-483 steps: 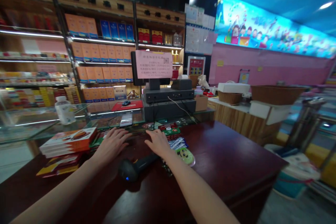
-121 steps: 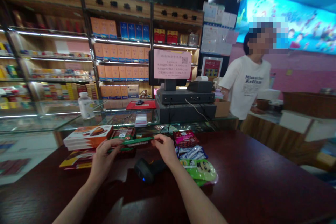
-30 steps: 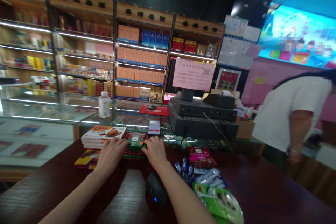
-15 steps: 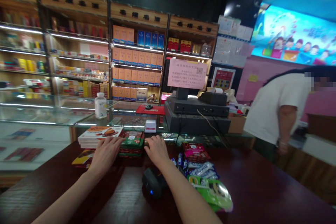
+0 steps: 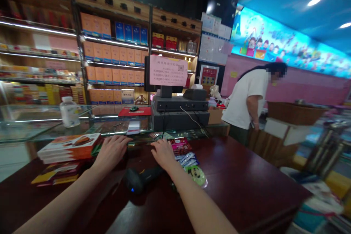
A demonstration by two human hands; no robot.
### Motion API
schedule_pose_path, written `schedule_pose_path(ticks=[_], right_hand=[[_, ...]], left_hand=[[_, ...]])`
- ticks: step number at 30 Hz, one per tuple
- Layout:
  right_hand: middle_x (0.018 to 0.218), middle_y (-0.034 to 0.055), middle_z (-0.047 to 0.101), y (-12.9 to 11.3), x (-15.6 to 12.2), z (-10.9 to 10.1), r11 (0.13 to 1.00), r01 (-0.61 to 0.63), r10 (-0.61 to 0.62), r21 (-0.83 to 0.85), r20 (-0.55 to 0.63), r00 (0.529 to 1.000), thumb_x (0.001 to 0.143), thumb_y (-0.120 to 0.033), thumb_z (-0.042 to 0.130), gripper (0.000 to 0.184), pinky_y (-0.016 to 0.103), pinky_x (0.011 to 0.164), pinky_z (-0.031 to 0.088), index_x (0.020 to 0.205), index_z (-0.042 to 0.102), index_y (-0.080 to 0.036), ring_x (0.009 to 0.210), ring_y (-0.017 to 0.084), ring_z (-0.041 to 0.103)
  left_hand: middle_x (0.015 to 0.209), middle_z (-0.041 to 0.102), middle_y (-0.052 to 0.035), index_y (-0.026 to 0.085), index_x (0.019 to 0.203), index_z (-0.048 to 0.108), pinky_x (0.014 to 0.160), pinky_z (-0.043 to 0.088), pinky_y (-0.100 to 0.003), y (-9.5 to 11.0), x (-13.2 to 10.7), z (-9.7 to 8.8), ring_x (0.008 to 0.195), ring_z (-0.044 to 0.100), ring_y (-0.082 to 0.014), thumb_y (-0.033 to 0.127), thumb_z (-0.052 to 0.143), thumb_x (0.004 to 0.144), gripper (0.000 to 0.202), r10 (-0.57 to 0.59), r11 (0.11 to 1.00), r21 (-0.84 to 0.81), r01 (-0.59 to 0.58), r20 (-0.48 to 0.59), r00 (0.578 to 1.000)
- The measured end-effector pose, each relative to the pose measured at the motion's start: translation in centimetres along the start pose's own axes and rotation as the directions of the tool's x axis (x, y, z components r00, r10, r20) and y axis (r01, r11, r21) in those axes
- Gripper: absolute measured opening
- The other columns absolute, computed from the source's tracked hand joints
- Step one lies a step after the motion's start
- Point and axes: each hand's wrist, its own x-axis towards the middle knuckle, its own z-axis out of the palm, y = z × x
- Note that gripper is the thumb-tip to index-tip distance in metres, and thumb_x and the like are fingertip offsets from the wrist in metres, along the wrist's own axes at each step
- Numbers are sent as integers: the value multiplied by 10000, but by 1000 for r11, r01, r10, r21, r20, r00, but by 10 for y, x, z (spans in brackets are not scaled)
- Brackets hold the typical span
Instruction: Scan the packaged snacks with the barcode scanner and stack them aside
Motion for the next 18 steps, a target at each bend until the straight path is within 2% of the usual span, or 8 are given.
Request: schedule_pose_path(ticks=[6, 10, 18], right_hand=[[1170, 51, 700, 45, -12, -14, 997, -80, 80, -14, -1, 997, 920, -275, 577, 270, 390, 974, 400, 1157, 707, -267, 1153, 246, 542], [1184, 51, 699, 73, -20, -22, 991, -132, 132, -36, 2, 991, 922, -282, 561, 273, 391, 925, 410, 1150, 711, -269, 1131, 256, 548], [1164, 56, 700, 124, -23, -26, 970, -241, 241, -35, 25, 970, 914, -281, 569, 274, 378, 895, 405, 1146, 715, -280, 1119, 259, 556]], left_hand=[[1106, 716, -88, 241, 1137, 689, 903, 366, -436, 41, 30, 15, 1058, 571, -280, 164, 422, 926, 349, 84, 995, -56, -83, 22, 996], [1085, 728, -91, 239, 1120, 691, 901, 362, -432, 65, 46, 29, 1045, 586, -275, 152, 433, 917, 340, 111, 989, -102, -106, 41, 993], [1148, 737, -86, 255, 1185, 679, 943, 393, -462, 102, 74, 64, 1143, 600, -290, 143, 443, 880, 401, 141, 977, -192, -98, 223, 965]])
